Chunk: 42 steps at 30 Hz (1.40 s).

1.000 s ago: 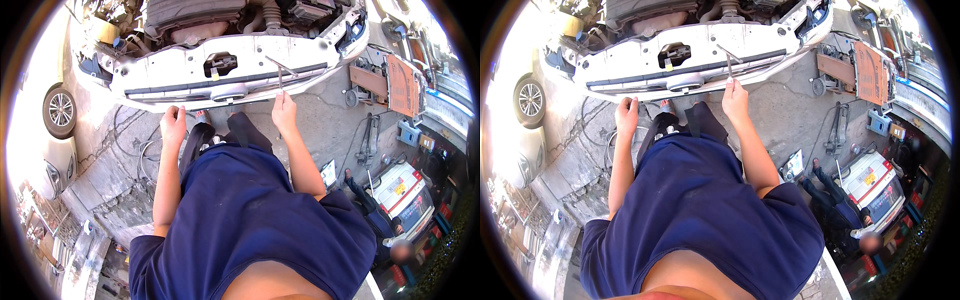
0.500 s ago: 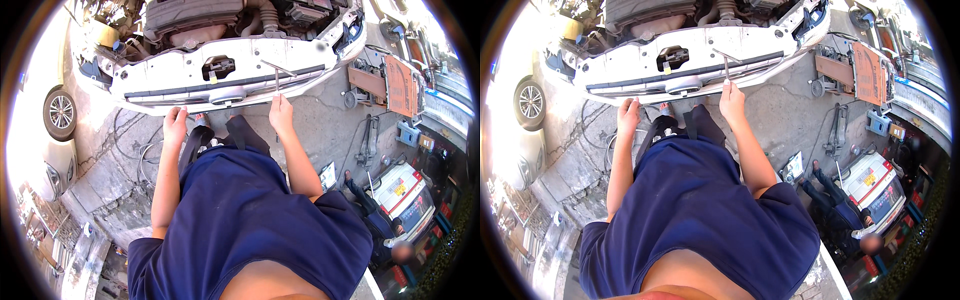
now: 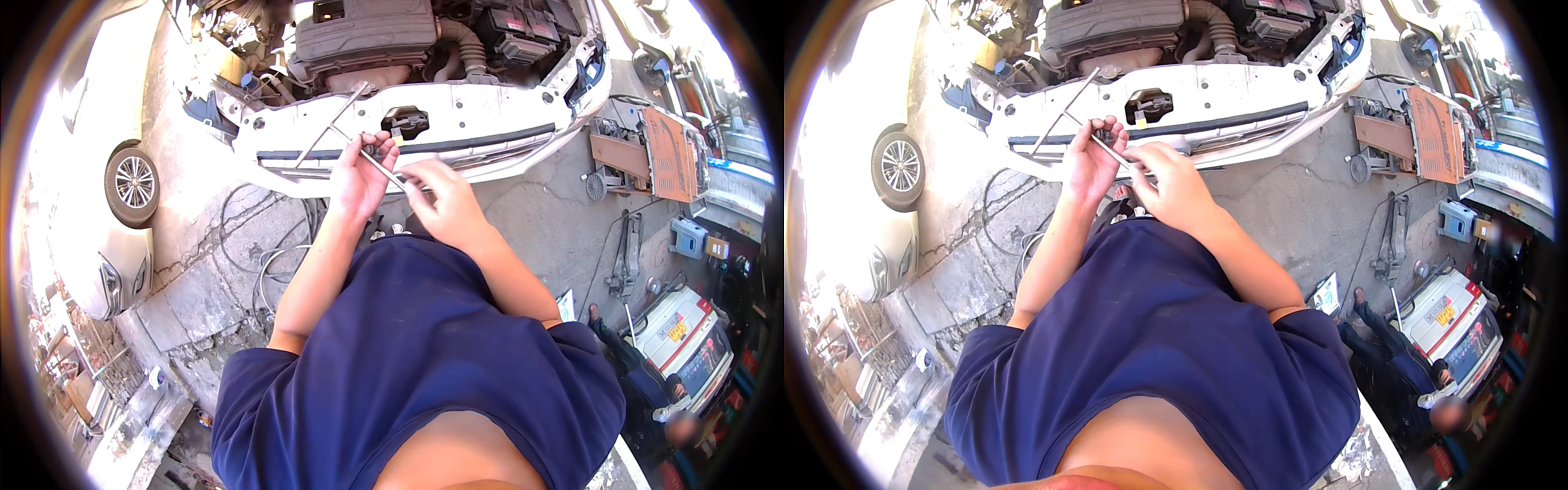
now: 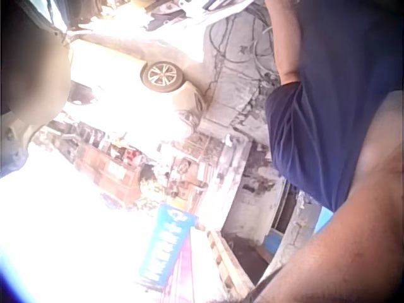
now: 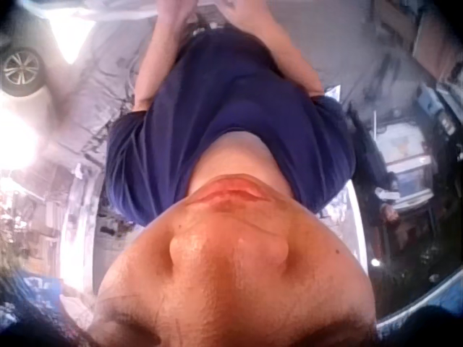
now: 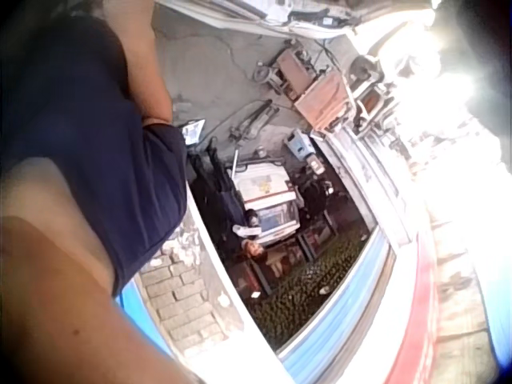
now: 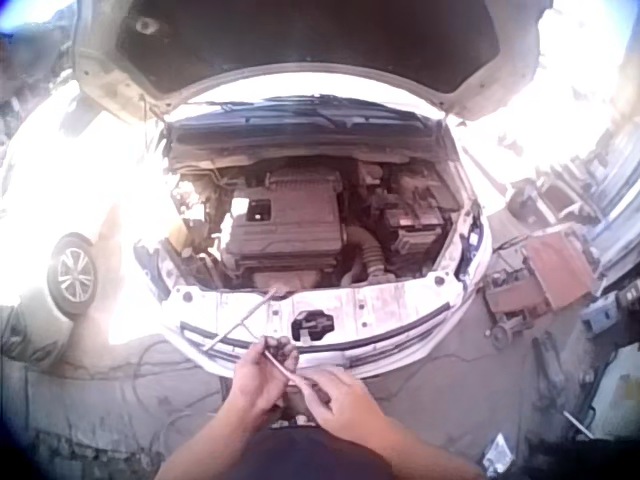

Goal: The person uses a T-handle wrench to tighten bolts on the front bumper and grille area of a white car with the hood open. They systematically move between different fastener locations on the front fascia, adjusting the tool and applying torque to secure the components.

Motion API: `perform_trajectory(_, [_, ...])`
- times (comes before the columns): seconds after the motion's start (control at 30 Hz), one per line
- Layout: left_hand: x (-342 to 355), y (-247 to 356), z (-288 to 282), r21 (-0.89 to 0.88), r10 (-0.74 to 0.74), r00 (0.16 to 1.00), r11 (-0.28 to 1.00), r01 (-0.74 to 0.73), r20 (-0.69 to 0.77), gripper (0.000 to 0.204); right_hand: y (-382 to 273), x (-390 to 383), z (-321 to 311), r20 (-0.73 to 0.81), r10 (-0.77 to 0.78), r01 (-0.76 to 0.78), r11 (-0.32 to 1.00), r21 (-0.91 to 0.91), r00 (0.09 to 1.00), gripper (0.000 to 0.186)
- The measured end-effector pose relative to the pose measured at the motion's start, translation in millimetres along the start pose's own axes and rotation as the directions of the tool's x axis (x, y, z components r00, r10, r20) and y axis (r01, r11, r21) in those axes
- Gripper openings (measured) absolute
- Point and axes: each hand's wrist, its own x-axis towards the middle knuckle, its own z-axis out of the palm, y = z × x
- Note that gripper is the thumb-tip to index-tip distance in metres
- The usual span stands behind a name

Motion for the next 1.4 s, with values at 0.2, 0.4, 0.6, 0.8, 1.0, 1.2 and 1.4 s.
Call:
perform_trajectory(0.2, [-15,2,13,0.017,-0.005,0.98,1.0,0.002,0.2,0.028,-15,23,12,-0.083,-0.144,0.129,0.978,-0.161,0.986,0.024])
perform_trajectory(0.4, [-28,5,18,0.149,0.03,0.974,0.987,-0.064,0.226,0.034,-21,30,39,-0.154,-0.126,0.075,0.951,-0.3,0.98,0.023])
perform_trajectory(0.6, [-38,6,15,0.171,0.016,0.98,0.984,-0.05,0.197,0.034,-24,24,55,-0.217,-0.214,0.1,0.892,-0.441,0.952,0.02])
perform_trajectory(0.8, [-41,8,5,0.191,-0.078,0.98,0.981,0.042,0.183,0.027,-41,8,62,-0.308,-0.223,0.055,0.881,-0.471,0.925,0.018])
perform_trajectory(1.0, [-55,-10,-3,0.199,-0.285,0.947,0.946,0.255,0.145,0.016,-54,-21,60,-0.434,0.027,-0.189,0.923,-0.336,0.901,0.019])
perform_trajectory(1.2, [-68,-32,4,0.244,-0.372,0.913,0.913,0.327,0.168,0.011,-61,-53,47,-0.541,0.21,-0.288,0.956,-0.062,0.814,0.018])
perform_trajectory(1.4, [-100,-31,21,0.436,-0.247,0.93,0.893,0.109,0.273,0.009,-86,-81,42,-0.612,-0.036,-0.086,0.982,-0.168,0.79,0.014])
